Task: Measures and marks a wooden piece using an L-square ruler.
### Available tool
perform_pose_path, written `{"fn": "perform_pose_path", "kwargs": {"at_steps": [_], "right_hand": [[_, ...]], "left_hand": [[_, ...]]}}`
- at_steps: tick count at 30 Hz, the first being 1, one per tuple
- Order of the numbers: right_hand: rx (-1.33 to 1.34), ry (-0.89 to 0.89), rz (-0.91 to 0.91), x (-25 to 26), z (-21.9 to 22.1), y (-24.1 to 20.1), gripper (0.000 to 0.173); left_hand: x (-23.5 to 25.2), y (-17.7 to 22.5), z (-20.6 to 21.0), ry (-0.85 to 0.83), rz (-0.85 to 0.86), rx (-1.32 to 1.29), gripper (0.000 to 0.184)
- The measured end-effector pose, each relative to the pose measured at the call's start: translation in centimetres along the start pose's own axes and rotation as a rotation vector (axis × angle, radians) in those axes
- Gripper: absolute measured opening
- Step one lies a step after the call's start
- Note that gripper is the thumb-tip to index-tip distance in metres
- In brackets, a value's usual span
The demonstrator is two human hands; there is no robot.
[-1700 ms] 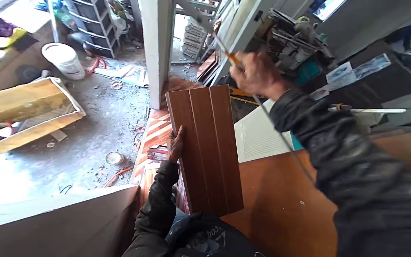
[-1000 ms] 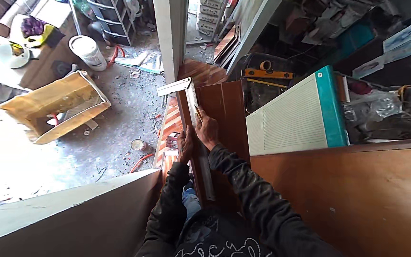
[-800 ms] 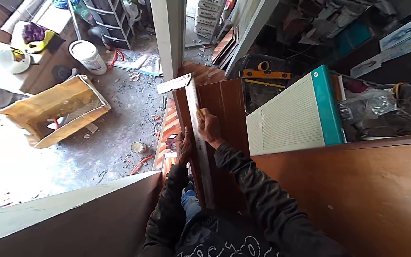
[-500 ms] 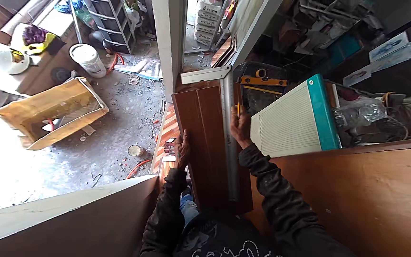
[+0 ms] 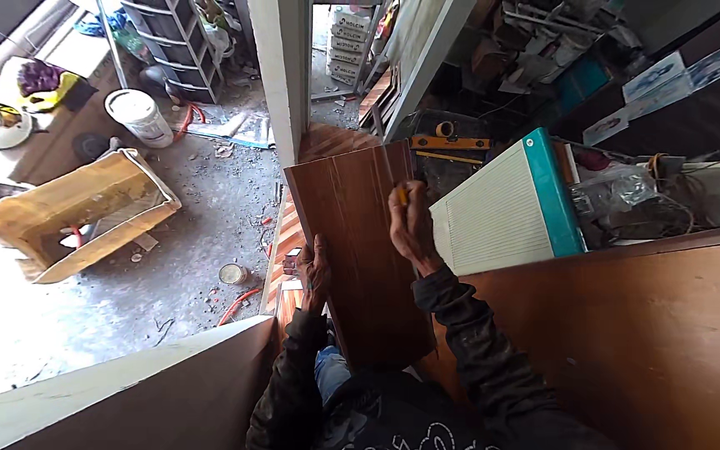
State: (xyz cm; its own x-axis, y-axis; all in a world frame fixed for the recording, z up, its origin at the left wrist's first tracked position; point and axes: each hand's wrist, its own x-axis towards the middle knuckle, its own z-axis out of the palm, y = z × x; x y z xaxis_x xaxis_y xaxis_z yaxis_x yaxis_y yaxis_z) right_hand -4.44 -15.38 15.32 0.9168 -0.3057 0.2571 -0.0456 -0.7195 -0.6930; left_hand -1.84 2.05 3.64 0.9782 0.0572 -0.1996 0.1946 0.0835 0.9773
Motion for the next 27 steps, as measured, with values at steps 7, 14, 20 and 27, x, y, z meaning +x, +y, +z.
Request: {"fn": "perform_pose_path", "kwargs": {"at_steps": [7, 14, 20, 27], "right_hand": [[-0.114, -0.007, -0.211, 0.6, 7.8, -0.4, 0.051], [-0.284, -0.173, -0.325, -1.1, 12.0, 1.4, 0.061], [-0.29, -0.339, -0.241, -4.6, 17.2, 2.5, 0.059], [-0.34, -0.292, -0.311, -5.8, 16.4, 5.3, 0.058]], "left_hand": [[-1.6, 0.0, -0.9, 0.118, 0.103, -0.058, 0.024], [-2.7, -3.0, -3.1, 0.198, 0.055, -0.105, 0.022], [-1.3, -8.8, -5.7, 0.251, -0.025, -0.078, 0.031], [-3.3, -11.9, -4.6, 0.1, -0.045, -0.107, 0.026]]}}
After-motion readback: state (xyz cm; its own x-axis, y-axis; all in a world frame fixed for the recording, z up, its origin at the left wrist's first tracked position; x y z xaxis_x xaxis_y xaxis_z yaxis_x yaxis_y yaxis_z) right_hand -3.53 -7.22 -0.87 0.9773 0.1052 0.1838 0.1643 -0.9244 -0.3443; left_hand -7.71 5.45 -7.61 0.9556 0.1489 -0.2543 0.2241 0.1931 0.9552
